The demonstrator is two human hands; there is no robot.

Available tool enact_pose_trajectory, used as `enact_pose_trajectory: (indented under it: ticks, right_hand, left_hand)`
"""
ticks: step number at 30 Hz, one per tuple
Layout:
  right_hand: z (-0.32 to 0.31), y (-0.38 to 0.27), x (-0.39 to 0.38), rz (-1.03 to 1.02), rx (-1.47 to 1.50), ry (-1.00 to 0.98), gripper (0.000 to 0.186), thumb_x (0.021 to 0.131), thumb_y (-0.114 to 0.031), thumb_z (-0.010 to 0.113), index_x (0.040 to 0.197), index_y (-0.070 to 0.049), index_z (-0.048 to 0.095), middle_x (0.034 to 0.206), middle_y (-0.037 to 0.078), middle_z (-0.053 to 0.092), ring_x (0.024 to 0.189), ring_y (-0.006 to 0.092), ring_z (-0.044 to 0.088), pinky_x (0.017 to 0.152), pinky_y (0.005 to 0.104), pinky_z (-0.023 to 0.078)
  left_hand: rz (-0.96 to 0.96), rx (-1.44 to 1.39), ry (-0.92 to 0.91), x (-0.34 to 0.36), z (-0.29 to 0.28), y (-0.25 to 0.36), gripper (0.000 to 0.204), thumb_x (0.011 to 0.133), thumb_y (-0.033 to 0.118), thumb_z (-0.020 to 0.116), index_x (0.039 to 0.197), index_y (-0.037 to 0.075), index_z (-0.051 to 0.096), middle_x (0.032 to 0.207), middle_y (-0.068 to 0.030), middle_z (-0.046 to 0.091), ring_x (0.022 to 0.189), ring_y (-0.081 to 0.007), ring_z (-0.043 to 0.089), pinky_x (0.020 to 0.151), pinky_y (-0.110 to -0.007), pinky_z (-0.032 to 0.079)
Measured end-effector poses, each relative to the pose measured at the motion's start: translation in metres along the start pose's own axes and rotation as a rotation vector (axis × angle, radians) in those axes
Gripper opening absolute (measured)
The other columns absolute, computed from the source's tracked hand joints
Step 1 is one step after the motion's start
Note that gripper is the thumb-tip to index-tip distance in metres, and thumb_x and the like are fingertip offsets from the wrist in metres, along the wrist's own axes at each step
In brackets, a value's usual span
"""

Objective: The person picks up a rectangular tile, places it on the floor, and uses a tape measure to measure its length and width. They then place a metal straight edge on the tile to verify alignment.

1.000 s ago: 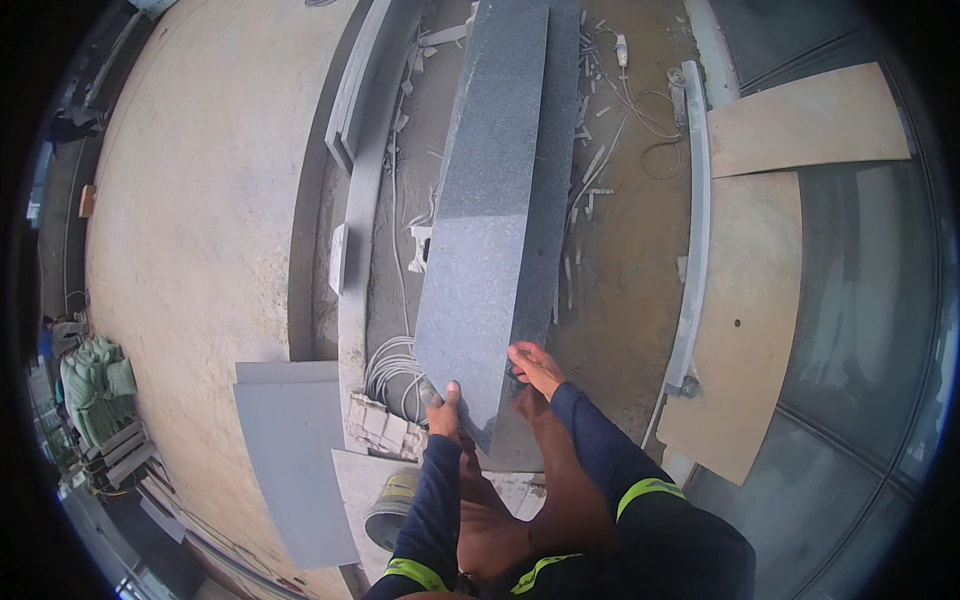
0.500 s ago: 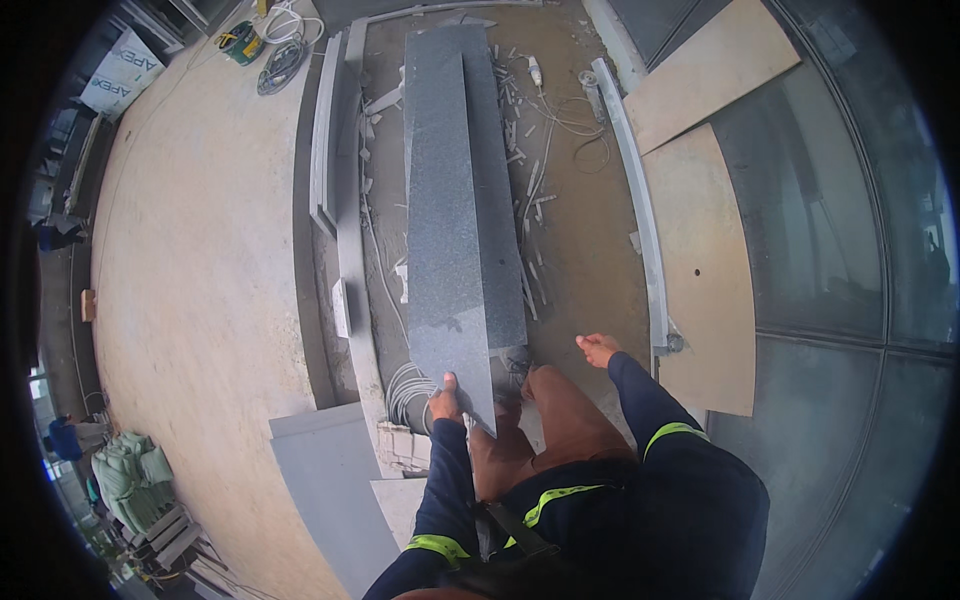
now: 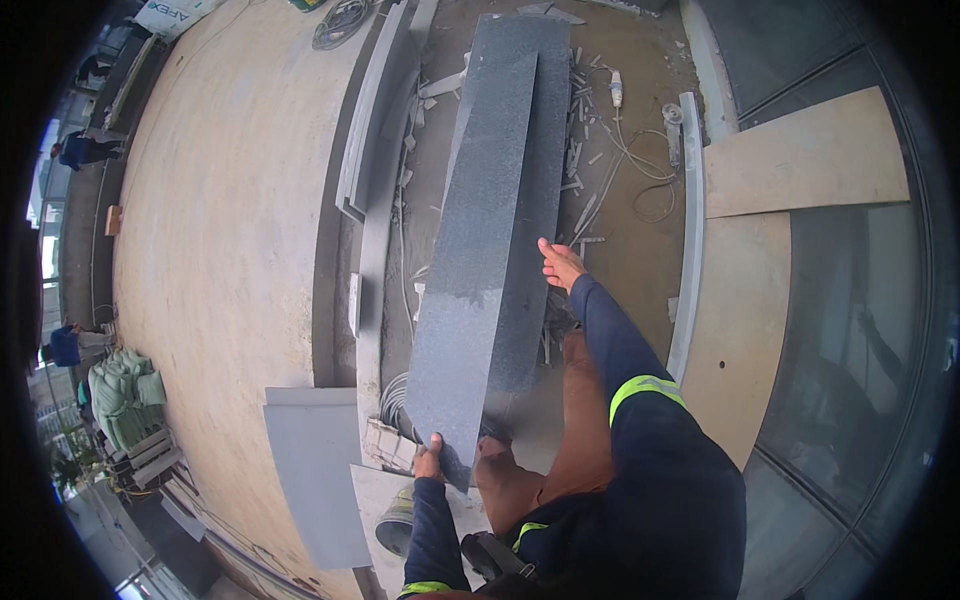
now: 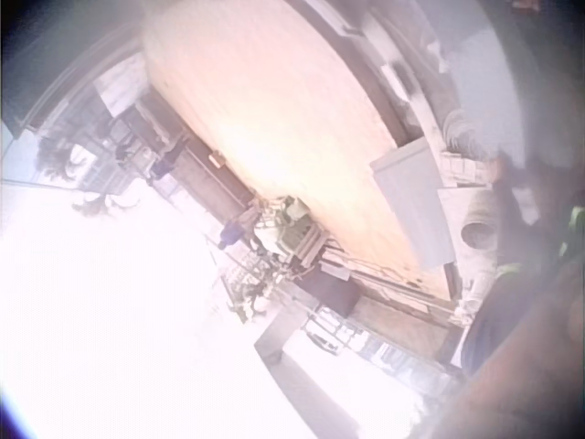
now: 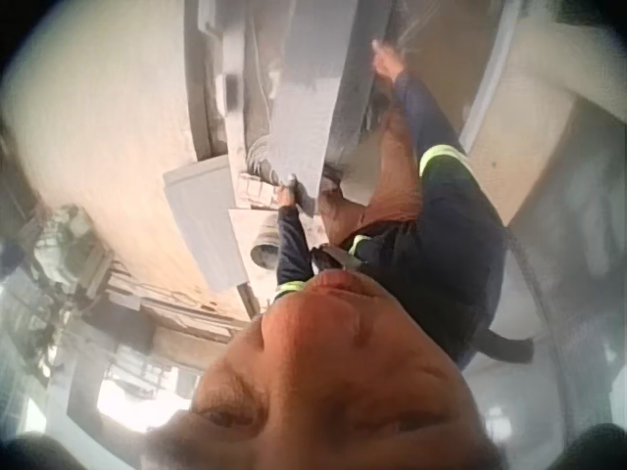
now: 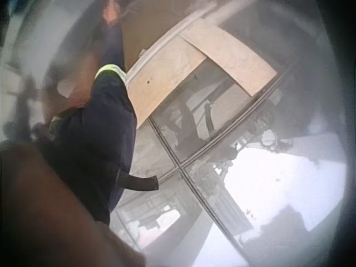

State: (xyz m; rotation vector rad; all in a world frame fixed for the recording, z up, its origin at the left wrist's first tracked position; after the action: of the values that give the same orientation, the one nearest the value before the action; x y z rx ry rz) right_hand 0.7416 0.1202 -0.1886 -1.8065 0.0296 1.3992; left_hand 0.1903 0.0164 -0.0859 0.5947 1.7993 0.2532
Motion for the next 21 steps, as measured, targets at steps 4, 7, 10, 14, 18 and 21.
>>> enact_pose_trajectory:
  ticks: [4, 7, 10, 14, 18, 21]
  right_hand:
    - [0.055, -0.097, 0.089, -0.024, 0.066, -0.171, 0.117, 0.08, -0.07, 0.081, 0.16, -0.003, 0.028, 0.157, 0.022, 0.039, 0.141, 0.0333, 0.046, 0.112, 0.0484, 0.044]
    - [0.072, -0.112, 0.151, -0.013, 0.093, -0.116, 0.125, 0.078, -0.07, 0.082, 0.164, -0.002, 0.022, 0.166, 0.023, 0.031, 0.15, 0.0358, 0.038, 0.117, 0.0517, 0.038]
    - [0.063, -0.104, 0.208, -0.005, 0.091, -0.04, 0.126, 0.079, -0.065, 0.084, 0.162, 0.006, 0.021, 0.17, 0.025, 0.023, 0.158, 0.0373, 0.024, 0.124, 0.0539, 0.025]
    - [0.051, -0.092, 0.242, 0.02, 0.064, -0.003, 0.095, 0.092, -0.055, 0.076, 0.158, 0.003, 0.039, 0.169, 0.023, 0.03, 0.159, 0.0344, 0.023, 0.126, 0.0517, 0.019]
    - [0.034, -0.096, 0.242, -0.096, 0.082, -0.114, 0.09, 0.094, -0.052, 0.076, 0.157, 0.001, 0.041, 0.17, 0.019, 0.03, 0.158, 0.034, 0.025, 0.126, 0.0514, 0.019]
    - [0.019, -0.078, 0.186, -0.05, 0.06, -0.055, 0.082, 0.095, -0.048, 0.075, 0.154, 0.001, 0.047, 0.168, 0.017, 0.035, 0.156, 0.0319, 0.027, 0.127, 0.0498, 0.019]
  left_hand:
    - [-0.11, -0.046, 0.1, 0.004, -0.018, -0.048, 0.087, 0.093, 0.052, 0.073, 0.15, -0.009, 0.049, 0.151, -0.0231, 0.053, 0.134, -0.0324, 0.053, 0.115, -0.04, 0.038]
    - [-0.164, 0.177, 0.454, -0.017, 0.012, -0.037, 0.09, 0.097, 0.072, 0.049, 0.126, -0.01, 0.069, 0.118, -0.0242, 0.073, 0.114, -0.0333, 0.066, 0.104, -0.043, 0.046]
    - [-0.239, 0.364, 0.65, -0.034, 0.045, -0.029, 0.107, 0.097, 0.084, 0.027, 0.114, -0.011, 0.074, 0.109, -0.0334, 0.073, 0.108, -0.043, 0.068, 0.097, -0.048, 0.047]
    - [-0.322, 0.384, 0.716, -0.037, 0.076, -0.049, 0.105, 0.096, 0.085, 0.025, 0.107, -0.005, 0.078, 0.101, -0.0296, 0.075, 0.098, -0.0477, 0.069, 0.088, -0.054, 0.05]
    - [-0.373, 0.379, 0.733, -0.04, 0.108, -0.067, 0.098, 0.098, 0.081, 0.028, 0.103, -0.002, 0.079, 0.094, -0.0275, 0.075, 0.09, -0.0463, 0.071, 0.083, -0.054, 0.052]
    - [-0.369, 0.388, 0.751, -0.067, 0.1, -0.102, 0.093, 0.1, 0.077, 0.032, 0.1, -0.003, 0.079, 0.089, -0.0275, 0.075, 0.087, -0.0462, 0.071, 0.08, -0.055, 0.051]
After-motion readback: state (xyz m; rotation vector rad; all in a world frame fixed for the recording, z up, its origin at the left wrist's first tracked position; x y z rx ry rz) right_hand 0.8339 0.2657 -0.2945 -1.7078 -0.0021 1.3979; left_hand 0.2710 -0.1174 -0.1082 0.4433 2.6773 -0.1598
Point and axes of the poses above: each hand's wrist, its own x-axis towards the middle knuckle, its own z-axis out of the palm, y = z × x, the point moved 6 cm from there along x, towards the middle knuckle
